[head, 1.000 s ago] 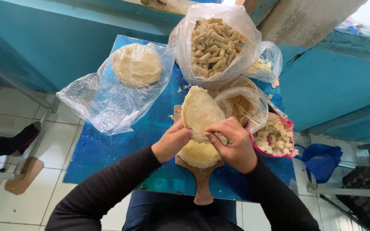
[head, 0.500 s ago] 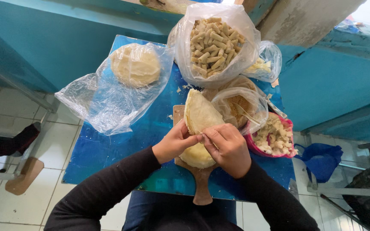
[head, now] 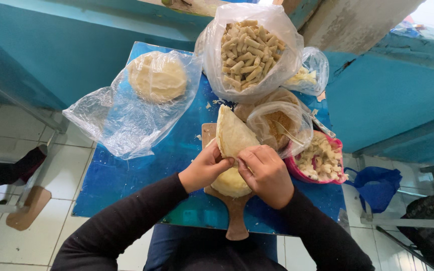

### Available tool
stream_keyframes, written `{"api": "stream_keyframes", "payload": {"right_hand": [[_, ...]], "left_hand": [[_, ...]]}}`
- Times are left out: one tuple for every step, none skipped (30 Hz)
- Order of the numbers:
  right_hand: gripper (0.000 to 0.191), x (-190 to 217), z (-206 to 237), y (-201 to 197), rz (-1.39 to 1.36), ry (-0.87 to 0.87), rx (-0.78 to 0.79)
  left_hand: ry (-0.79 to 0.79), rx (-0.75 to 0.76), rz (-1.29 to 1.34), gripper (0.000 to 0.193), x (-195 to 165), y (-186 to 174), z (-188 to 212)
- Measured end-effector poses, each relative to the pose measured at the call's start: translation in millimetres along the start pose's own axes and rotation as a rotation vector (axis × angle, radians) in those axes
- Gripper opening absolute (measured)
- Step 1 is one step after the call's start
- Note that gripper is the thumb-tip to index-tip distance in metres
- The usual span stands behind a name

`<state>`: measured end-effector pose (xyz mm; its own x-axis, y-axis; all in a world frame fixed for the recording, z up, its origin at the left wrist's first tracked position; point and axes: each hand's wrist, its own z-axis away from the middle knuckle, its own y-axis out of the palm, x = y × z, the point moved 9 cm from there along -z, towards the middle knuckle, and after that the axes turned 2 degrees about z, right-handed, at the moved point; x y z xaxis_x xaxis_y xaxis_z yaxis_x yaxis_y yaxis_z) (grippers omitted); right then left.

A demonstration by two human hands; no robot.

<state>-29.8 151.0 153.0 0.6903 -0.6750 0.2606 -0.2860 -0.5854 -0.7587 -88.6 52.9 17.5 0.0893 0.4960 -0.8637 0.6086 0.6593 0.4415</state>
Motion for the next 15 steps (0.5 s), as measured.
{"api": "stream_keyframes", "payload": {"right_hand": [[0.02,1,0,0,0.005,-0.009,0.0],[0.021,1,0,0,0.01,-0.018,-0.001],[0.021,3,1,0,0.015,-0.028,-0.001],[0.021,3,1,1,0.023,-0.034,0.004],[0.021,3,2,1,0.031,-0.041,0.01],[0.021,4,3,2,0.04,-0.047,0.015],[0.021,4,3,2,0.044,-0.048,0.014],[0.021,4,4,2,0.047,-0.05,0.013],[0.022,3,4,3,0.052,-0.051,0.012],[0.02,0,5,3,0.036,-0.024,0.011],[0.019,-3,4,3,0.02,0.002,0.011],[0.017,-6,4,3,0.004,0.028,0.011],[0.016,-10,4,5,-0.037,0.059,0.026],[0.015,-14,4,5,-0.079,0.09,0.041],[0.013,-17,3,7,-0.121,0.12,0.057]], "left_hand": [[0.0,-0.001,-0.008,0.059,0,0,0],[-0.001,-0.002,-0.005,0.058,0,0,0],[-0.002,-0.003,-0.001,0.058,0,0,0],[-0.002,-0.005,0.002,0.057,0,0,-1],[-0.004,-0.005,-0.001,0.057,1,0,-1],[-0.006,-0.006,-0.004,0.057,2,1,-2],[-0.009,-0.006,-0.008,0.057,2,1,-2],[-0.001,-0.001,-0.016,0.058,1,1,-2],[0.006,0.004,-0.024,0.058,0,2,-2],[0.014,0.009,-0.032,0.058,-1,3,-2],[-0.005,-0.001,-0.019,0.058,0,2,-1],[-0.023,-0.011,-0.007,0.058,1,2,0],[-0.04,-0.021,0.005,0.058,2,1,0],[-0.046,-0.027,0.007,0.058,2,1,1],[-0.052,-0.034,0.01,0.058,2,0,1]]}}
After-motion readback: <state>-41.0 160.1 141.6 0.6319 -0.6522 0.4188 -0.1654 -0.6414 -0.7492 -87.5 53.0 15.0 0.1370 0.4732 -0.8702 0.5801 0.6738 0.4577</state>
